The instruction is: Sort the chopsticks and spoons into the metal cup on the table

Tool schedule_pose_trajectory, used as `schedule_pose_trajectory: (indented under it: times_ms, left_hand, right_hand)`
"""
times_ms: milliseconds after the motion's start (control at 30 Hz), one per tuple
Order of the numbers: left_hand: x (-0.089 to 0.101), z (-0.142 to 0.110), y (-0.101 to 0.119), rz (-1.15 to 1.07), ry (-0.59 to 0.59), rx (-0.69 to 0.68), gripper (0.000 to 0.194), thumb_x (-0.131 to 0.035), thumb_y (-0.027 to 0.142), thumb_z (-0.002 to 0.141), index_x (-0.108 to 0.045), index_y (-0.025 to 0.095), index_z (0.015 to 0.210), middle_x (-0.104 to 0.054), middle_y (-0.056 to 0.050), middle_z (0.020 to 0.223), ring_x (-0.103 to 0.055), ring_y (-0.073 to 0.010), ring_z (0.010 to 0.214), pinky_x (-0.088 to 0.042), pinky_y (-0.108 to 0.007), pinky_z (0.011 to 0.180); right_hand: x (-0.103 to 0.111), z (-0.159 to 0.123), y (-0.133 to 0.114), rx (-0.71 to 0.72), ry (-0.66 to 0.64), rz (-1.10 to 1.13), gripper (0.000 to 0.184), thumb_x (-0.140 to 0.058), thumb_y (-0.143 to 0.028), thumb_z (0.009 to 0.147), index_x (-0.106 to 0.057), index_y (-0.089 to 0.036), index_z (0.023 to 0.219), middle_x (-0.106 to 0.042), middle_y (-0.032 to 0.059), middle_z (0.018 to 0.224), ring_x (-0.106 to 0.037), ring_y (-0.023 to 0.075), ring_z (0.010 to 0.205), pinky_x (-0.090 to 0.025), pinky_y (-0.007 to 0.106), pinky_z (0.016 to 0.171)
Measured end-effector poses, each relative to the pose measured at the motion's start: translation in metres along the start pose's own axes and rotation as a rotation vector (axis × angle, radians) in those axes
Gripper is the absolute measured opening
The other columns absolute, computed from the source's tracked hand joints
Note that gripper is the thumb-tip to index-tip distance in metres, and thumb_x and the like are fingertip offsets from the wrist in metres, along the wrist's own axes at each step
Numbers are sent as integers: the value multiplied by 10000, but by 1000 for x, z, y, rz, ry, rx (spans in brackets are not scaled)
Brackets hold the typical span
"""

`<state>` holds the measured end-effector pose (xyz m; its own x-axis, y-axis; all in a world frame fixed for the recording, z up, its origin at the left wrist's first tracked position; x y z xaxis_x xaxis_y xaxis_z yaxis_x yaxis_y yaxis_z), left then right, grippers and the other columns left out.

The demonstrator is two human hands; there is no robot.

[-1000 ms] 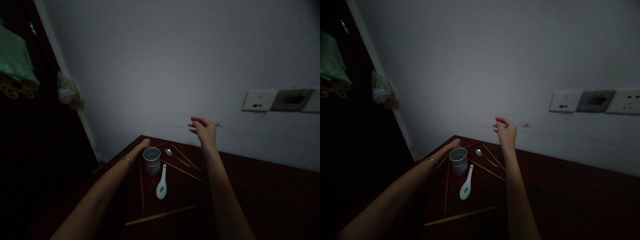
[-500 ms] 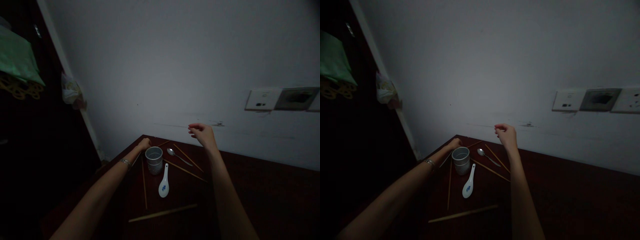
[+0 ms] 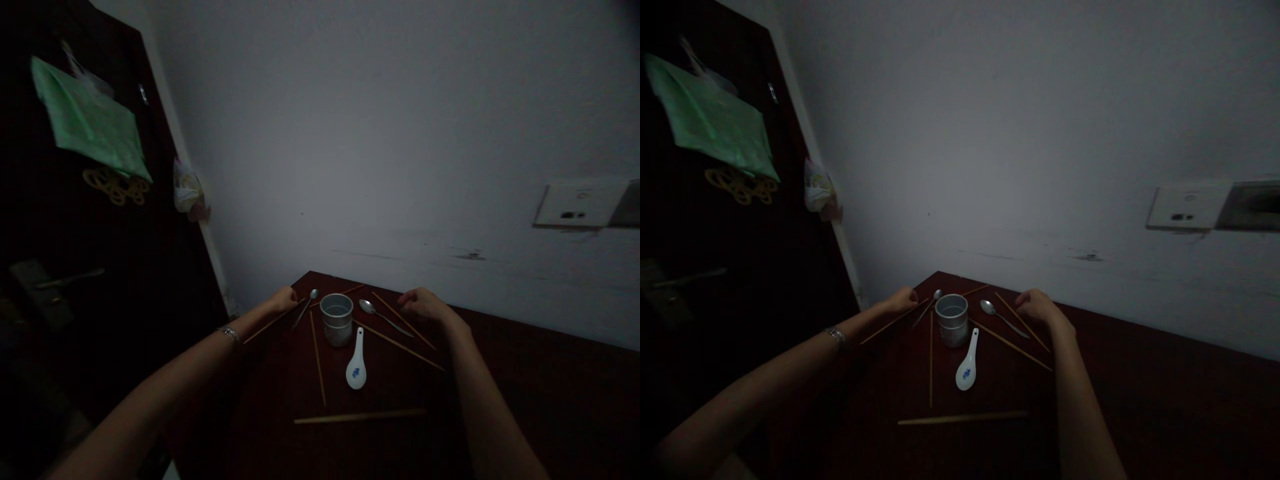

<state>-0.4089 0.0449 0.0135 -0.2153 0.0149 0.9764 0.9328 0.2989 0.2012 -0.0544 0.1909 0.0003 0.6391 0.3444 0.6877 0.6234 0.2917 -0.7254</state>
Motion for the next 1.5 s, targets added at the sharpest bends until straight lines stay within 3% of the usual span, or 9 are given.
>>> schedule_pose_trajectory:
  times_ms: [233, 400, 533, 700, 900, 1033, 1200, 1400, 1500]
  left_hand:
    - [-31, -26, 6, 141, -23, 67, 339, -511, 373, 727, -607, 123, 934, -629, -125, 931, -610, -223, 819, -445, -234, 612]
    - [-39, -32, 6, 162, -49, 96, 289, -453, 282, 762, -586, 130, 969, -619, -143, 989, -610, -235, 877, -463, -254, 651]
    - [-41, -38, 4, 169, -96, 97, 246, -473, 250, 742, -601, 120, 908, -633, -140, 943, -625, -225, 829, -471, -242, 627]
    - [-41, -56, -4, 158, -190, 116, 254, -499, 253, 712, -597, 93, 883, -651, -127, 805, -627, -184, 580, -474, -232, 502]
    - [-46, -98, -5, 157, -389, 148, 295, -466, 243, 699, -603, 43, 867, -648, -177, 768, -583, -206, 440, -478, -307, 398]
    - [-45, -130, 8, 239, -420, 147, 267, -487, 245, 676, -637, 68, 807, -654, -176, 752, -602, -232, 471, -491, -325, 429]
    - [-45, -155, 24, 401, -401, 124, 218, -526, 224, 636, -669, 86, 727, -647, -188, 669, -636, -304, 632, -505, -372, 548]
    - [-45, -164, 39, 582, -387, 70, 240, -570, 164, 599, -686, 124, 806, -644, -229, 886, -603, -387, 858, -482, -466, 672]
    - [-37, -165, 68, 533, -276, -65, 242, -520, 207, 675, -665, 120, 848, -639, -226, 891, -607, -364, 857, -473, -459, 690]
  right_hand:
    - [-40, 13, 2, 62, 14, -193, 228, -613, -127, 571, -654, -138, 794, -652, 48, 756, -600, 145, 680, -416, 199, 552]
    - [-58, 20, 5, 90, 11, -246, 213, -638, -169, 595, -656, -153, 807, -660, 47, 787, -614, 151, 737, -421, 198, 597]
    - [-62, 22, 4, 102, 24, -246, 180, -628, -169, 616, -656, -160, 793, -664, 55, 813, -620, 154, 761, -420, 199, 617]
    - [-61, 21, 6, 102, 77, -248, 167, -628, -203, 637, -657, -169, 798, -666, 63, 839, -623, 162, 779, -422, 210, 643]
    - [-63, 15, -1, 114, 114, -279, 206, -628, -225, 661, -656, -170, 857, -666, 87, 884, -620, 193, 852, -417, 239, 694]
    - [-63, 8, -13, 124, 110, -295, 210, -603, -241, 689, -662, -170, 878, -667, 97, 908, -617, 201, 870, -415, 246, 693]
    - [-37, -5, -49, 196, 141, -275, 202, -554, -274, 723, -679, -162, 835, -679, 96, 842, -625, 200, 813, -421, 248, 672]
    - [38, -50, -100, 340, 256, -132, 248, -547, -290, 728, -673, -140, 881, -677, 82, 766, -617, 168, 671, -438, 244, 609]
    - [63, -74, -109, 376, 323, -124, 295, -527, -338, 744, -661, -133, 908, -668, 72, 734, -607, 159, 623, -439, 251, 588]
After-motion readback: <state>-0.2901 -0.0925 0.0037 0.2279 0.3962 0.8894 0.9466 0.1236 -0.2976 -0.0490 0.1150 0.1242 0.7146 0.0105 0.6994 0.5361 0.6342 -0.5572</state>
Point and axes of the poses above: each hand's wrist, its own z-axis towards the middle knuckle, its own x-axis out of the back of the hand, y = z × x, the point moved 6 cm from there along z, towards the middle knuckle
